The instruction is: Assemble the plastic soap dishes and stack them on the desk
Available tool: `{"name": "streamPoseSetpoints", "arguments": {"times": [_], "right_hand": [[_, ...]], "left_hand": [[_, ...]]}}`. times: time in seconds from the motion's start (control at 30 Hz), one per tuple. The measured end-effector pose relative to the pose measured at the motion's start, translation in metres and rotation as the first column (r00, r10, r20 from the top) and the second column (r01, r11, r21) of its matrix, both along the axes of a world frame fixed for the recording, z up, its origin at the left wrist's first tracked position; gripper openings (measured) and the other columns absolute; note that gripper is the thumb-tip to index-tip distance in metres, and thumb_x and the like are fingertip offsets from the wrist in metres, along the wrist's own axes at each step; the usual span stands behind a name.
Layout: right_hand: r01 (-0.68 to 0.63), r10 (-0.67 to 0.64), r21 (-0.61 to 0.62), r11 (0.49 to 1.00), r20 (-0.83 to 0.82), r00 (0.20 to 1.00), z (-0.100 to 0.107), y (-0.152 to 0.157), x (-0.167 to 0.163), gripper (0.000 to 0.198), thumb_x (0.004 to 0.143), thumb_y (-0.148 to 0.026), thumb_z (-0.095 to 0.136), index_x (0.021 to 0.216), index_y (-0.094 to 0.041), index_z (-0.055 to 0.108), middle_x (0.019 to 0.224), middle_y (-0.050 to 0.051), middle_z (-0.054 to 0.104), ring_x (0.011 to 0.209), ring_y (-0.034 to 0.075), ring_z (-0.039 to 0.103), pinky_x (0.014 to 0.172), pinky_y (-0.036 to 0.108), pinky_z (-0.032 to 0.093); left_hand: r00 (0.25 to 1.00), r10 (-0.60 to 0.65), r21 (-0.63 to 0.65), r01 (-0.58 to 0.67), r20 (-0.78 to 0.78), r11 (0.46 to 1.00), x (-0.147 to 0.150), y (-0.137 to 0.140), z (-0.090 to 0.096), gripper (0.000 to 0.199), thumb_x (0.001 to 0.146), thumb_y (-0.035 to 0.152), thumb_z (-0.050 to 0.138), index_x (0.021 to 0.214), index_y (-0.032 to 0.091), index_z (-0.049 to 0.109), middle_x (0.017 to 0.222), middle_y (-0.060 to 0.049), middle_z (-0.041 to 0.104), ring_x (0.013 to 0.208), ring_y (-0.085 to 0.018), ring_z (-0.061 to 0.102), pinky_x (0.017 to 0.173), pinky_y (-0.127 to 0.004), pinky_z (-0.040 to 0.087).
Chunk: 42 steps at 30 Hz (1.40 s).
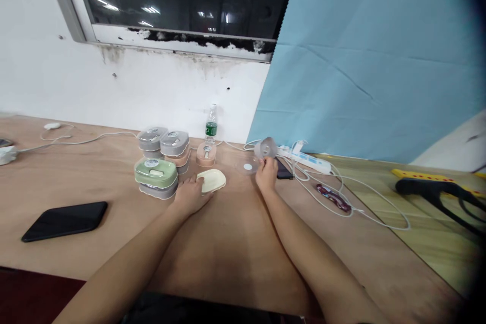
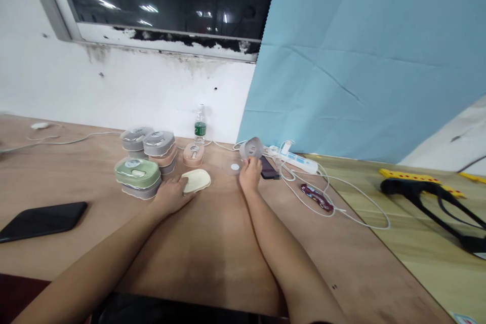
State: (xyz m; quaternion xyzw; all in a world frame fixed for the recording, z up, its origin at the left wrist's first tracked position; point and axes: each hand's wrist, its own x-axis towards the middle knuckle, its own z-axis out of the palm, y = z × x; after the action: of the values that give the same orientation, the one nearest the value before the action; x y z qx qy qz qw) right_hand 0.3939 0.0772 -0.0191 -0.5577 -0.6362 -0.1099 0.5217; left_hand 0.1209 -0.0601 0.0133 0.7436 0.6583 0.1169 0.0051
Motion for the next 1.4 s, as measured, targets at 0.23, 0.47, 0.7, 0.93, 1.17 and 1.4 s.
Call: {"name": "streamPoseSetpoints", "arguments": {"times": [0.23,0.47,0.7,0.93,1.17,1.4], "right_hand": [[-0.274,0.261,-0.185,0.944,-0.092,0.961,-0.012,0.017,-0.010,0.026,0.090,-0.039,0.036,0.093,-0.018,0.051,0.091,0.010,0.059,0.087,0.024,0.055,0.078,0.038,0.044],[-0.362,0.357,-0.172,0.916,-0.059,0.932,-0.007,0.013,-0.016,0.031,0.093,-0.040,0.033,0.101,-0.016,0.051,0.094,0.011,0.060,0.088,0.024,0.056,0.080,0.038,0.043],[-0.177,0.191,-0.083,0.981,0.218,0.957,0.003,-0.016,0.017,0.025,0.093,-0.032,0.039,0.094,-0.017,0.058,0.094,0.011,0.060,0.091,0.026,0.050,0.083,0.038,0.039],[-0.123,0.224,-0.266,0.956,0.395,0.891,-0.002,-0.027,0.029,0.022,0.090,-0.025,0.045,0.094,-0.018,0.066,0.095,0.010,0.062,0.089,0.025,0.051,0.083,0.036,0.039],[-0.245,0.378,-0.376,0.894,0.337,0.862,-0.004,-0.020,0.013,0.027,0.088,-0.021,0.043,0.100,-0.019,0.067,0.103,0.010,0.061,0.100,0.023,0.055,0.092,0.035,0.043],[-0.350,0.454,-0.389,0.852,0.216,0.865,-0.002,-0.022,0.004,0.039,0.086,-0.021,0.043,0.122,-0.018,0.058,0.129,0.012,0.049,0.120,0.023,0.049,0.104,0.040,0.039]], "left_hand": [[1.000,-0.008,0.015,0.008,0.006,1.000,0.000,0.001,-0.004,0.059,0.081,0.060,0.048,0.121,0.017,0.052,0.128,-0.018,0.053,0.112,-0.033,0.054,0.092,-0.045,0.041],[1.000,0.006,0.048,-0.007,0.011,0.999,-0.001,0.002,-0.011,0.057,0.082,0.060,0.048,0.121,0.018,0.052,0.129,-0.018,0.052,0.114,-0.033,0.052,0.092,-0.044,0.041],[1.000,0.008,0.030,-0.008,-0.018,1.000,-0.001,0.000,-0.005,0.054,0.083,0.058,0.047,0.119,0.018,0.051,0.124,-0.016,0.054,0.110,-0.031,0.054,0.089,-0.043,0.043],[1.000,0.005,0.033,-0.005,-0.015,0.999,0.001,-0.002,-0.002,0.056,0.084,0.060,0.043,0.120,0.018,0.052,0.125,-0.015,0.054,0.110,-0.031,0.055,0.091,-0.043,0.042],[1.000,-0.010,0.029,0.010,0.004,1.000,-0.002,0.001,-0.007,0.057,0.081,0.058,0.050,0.121,0.018,0.052,0.123,-0.015,0.055,0.110,-0.031,0.054,0.090,-0.043,0.042],[0.998,0.009,0.043,-0.011,0.060,0.999,0.000,0.002,-0.004,0.062,0.075,0.059,0.059,0.121,0.017,0.053,0.115,-0.015,0.058,0.105,-0.032,0.056,0.088,-0.043,0.043]]}}
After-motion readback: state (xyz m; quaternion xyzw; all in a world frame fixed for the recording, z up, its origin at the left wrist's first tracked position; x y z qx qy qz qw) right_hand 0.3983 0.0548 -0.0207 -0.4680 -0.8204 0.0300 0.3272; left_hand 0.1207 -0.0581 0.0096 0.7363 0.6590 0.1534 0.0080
